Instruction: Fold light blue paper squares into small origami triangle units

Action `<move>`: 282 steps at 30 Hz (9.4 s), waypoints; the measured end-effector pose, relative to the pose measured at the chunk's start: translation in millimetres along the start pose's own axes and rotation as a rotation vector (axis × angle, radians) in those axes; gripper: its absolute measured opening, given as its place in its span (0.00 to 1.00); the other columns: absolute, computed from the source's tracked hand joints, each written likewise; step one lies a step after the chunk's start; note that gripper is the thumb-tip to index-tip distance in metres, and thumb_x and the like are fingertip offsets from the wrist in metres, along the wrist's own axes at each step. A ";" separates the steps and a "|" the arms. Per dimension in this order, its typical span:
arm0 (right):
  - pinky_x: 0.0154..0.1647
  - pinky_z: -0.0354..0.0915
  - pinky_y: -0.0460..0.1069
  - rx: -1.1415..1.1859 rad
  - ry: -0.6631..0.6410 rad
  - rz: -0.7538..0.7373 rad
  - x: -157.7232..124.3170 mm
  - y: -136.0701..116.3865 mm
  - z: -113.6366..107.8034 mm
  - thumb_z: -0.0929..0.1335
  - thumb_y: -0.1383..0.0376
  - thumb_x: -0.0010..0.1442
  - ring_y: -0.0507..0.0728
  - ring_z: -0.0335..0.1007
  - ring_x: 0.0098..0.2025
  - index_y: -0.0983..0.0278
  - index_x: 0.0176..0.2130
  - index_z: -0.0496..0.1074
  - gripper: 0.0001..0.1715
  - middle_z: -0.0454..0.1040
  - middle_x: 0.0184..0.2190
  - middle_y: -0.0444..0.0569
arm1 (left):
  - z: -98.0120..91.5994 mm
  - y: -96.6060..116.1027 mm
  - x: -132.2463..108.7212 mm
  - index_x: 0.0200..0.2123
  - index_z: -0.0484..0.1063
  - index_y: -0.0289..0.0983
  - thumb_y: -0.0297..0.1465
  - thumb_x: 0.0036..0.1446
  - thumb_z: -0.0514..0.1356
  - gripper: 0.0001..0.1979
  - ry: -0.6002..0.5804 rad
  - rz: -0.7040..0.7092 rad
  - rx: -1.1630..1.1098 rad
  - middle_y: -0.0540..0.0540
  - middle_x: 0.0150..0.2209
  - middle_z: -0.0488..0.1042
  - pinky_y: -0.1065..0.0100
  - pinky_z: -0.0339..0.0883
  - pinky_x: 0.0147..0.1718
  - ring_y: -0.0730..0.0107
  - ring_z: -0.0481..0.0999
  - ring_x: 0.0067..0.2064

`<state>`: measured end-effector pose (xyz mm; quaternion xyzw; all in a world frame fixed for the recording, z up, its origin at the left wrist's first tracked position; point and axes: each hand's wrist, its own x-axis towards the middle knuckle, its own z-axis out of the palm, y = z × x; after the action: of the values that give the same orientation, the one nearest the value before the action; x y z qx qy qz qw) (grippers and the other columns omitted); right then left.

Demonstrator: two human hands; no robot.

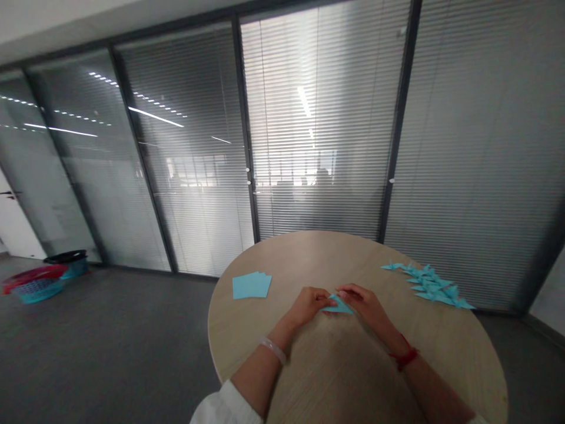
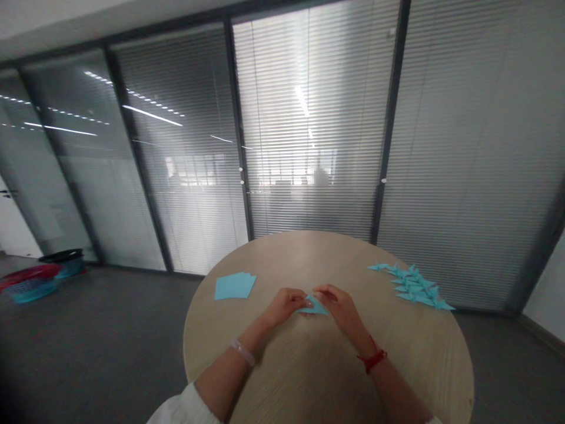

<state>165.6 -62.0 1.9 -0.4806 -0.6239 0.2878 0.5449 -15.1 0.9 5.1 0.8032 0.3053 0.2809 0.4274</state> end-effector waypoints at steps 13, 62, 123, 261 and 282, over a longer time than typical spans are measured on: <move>0.36 0.65 0.48 -0.102 -0.144 -0.051 -1.5 -1.7 -6.2 0.67 0.55 0.54 0.58 0.72 0.34 0.64 0.33 0.77 0.16 0.77 0.31 0.50 | 0.3 1.1 -2.9 0.28 0.76 0.31 0.45 0.44 0.63 0.20 -0.151 -0.033 -0.114 0.50 0.24 0.73 0.73 0.60 0.29 0.73 0.69 0.26; 0.30 0.64 0.46 -0.259 -0.147 0.019 -3.8 -3.7 -0.7 0.69 0.59 0.51 0.56 0.72 0.29 0.66 0.31 0.74 0.12 0.76 0.27 0.48 | 2.4 7.9 -7.6 0.27 0.75 0.31 0.45 0.49 0.59 0.20 -0.151 -0.025 0.118 0.52 0.20 0.67 0.75 0.52 0.23 0.77 0.62 0.23; 0.35 0.66 0.50 0.055 -0.034 0.201 5.1 -1.0 -8.6 0.72 0.51 0.40 0.59 0.72 0.33 0.67 0.32 0.75 0.24 0.77 0.29 0.50 | -1.9 17.8 -6.1 0.29 0.69 0.35 0.40 0.62 0.48 0.18 0.237 0.222 0.343 0.48 0.27 0.70 0.73 0.60 0.32 0.72 0.67 0.31; 0.29 0.60 0.48 -0.056 -0.013 0.117 6.4 5.7 -4.3 0.67 0.57 0.46 0.56 0.66 0.27 0.66 0.27 0.75 0.15 0.73 0.22 0.45 | 4.0 12.5 -4.3 0.22 0.65 0.35 0.38 0.50 0.60 0.13 0.155 0.088 0.214 0.57 0.19 0.55 0.74 0.48 0.23 0.78 0.55 0.23; 0.40 0.65 0.51 -0.045 0.018 -0.011 4.9 -0.3 -5.0 0.67 0.49 0.52 0.61 0.71 0.37 0.64 0.34 0.77 0.22 0.77 0.34 0.52 | 12.8 -3.2 3.1 0.34 0.72 0.33 0.40 0.45 0.65 0.17 0.153 0.079 -0.269 0.49 0.26 0.73 0.74 0.62 0.27 0.75 0.69 0.27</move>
<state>170.6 -58.4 5.3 -0.4918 -0.6279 0.2663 0.5412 -4.8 -2.0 -3.1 0.7266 0.2646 0.3961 0.4951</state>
